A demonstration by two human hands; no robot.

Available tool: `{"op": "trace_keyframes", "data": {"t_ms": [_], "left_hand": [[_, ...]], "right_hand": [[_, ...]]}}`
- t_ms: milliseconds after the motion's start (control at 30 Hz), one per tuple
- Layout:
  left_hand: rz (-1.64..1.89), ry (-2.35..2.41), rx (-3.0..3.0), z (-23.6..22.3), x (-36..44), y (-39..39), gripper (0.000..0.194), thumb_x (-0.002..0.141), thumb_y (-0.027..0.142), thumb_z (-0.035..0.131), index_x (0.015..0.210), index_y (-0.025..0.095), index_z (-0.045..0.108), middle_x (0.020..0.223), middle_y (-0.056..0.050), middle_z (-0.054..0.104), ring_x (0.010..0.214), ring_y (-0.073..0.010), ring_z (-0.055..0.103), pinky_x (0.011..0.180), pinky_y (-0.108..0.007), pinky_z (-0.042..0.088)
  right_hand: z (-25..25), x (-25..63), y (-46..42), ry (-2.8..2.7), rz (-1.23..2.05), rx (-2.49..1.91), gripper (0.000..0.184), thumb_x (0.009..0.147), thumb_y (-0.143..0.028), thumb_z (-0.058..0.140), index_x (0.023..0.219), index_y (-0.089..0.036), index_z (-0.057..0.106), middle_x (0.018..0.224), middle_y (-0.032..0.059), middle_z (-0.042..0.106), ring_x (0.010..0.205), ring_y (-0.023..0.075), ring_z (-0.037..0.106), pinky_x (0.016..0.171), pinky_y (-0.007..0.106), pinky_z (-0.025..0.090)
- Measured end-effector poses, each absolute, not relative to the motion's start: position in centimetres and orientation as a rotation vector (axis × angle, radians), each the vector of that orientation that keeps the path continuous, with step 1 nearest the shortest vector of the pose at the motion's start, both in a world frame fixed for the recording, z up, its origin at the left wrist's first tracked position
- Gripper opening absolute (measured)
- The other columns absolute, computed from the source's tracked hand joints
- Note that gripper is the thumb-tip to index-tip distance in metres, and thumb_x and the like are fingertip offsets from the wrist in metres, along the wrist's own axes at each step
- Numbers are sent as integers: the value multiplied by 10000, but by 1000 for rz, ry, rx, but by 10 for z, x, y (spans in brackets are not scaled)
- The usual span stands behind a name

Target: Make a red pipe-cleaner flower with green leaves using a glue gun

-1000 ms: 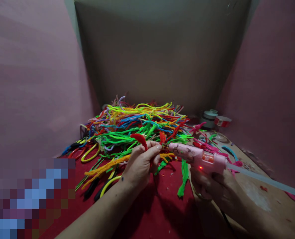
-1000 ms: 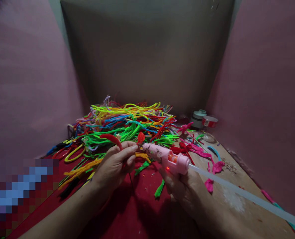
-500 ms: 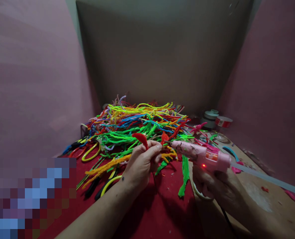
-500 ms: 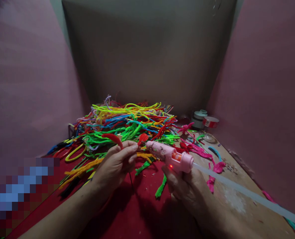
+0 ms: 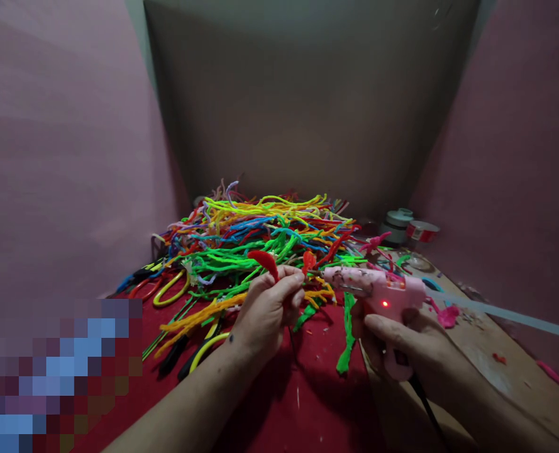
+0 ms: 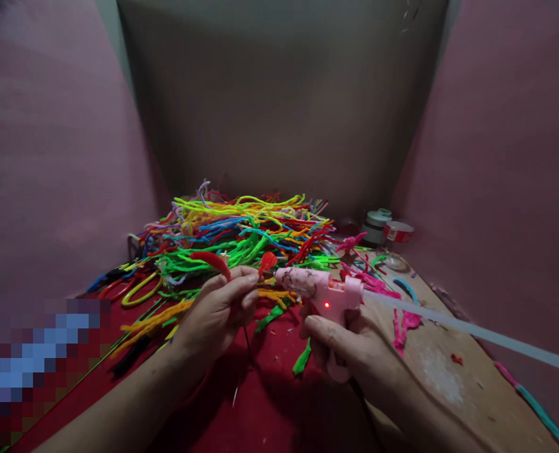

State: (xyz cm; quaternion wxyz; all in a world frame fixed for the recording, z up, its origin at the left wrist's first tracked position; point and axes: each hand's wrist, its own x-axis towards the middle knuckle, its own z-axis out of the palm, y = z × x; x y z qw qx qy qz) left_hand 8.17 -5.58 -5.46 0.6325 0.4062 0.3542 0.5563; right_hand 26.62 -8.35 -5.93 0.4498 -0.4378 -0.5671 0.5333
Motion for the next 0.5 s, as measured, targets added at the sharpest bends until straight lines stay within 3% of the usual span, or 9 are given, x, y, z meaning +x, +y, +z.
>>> {"op": "trace_keyframes", "data": {"t_ms": [133,333,500], "left_hand": [[1290,820,914,-53,82,-56,106,739,226,592,718,164,510,423,87,373,335,-12,231,346,-155,126],[1298,847,922,-53,81,-56,115,732,235,602,708,159,520,421,84,376,339,-11,224,348,-151,124],[1307,846,917,-54,82,-55,113,728,234,606,712,160,522,425,82,385,337,-9,221,348,-151,124]], "right_hand": [[-65,271,-80,-1277,1553,-1042,254,665,-363,688,711,-124,614,517,20,561,400,90,477,356,188,349],[-63,269,-80,-1174,1647,-889,266,655,-280,661,859,-112,628,537,25,591,374,97,496,319,176,358],[-64,270,-80,-1159,1667,-804,238,702,-286,606,862,-111,631,547,39,604,399,102,516,342,178,385]]}}
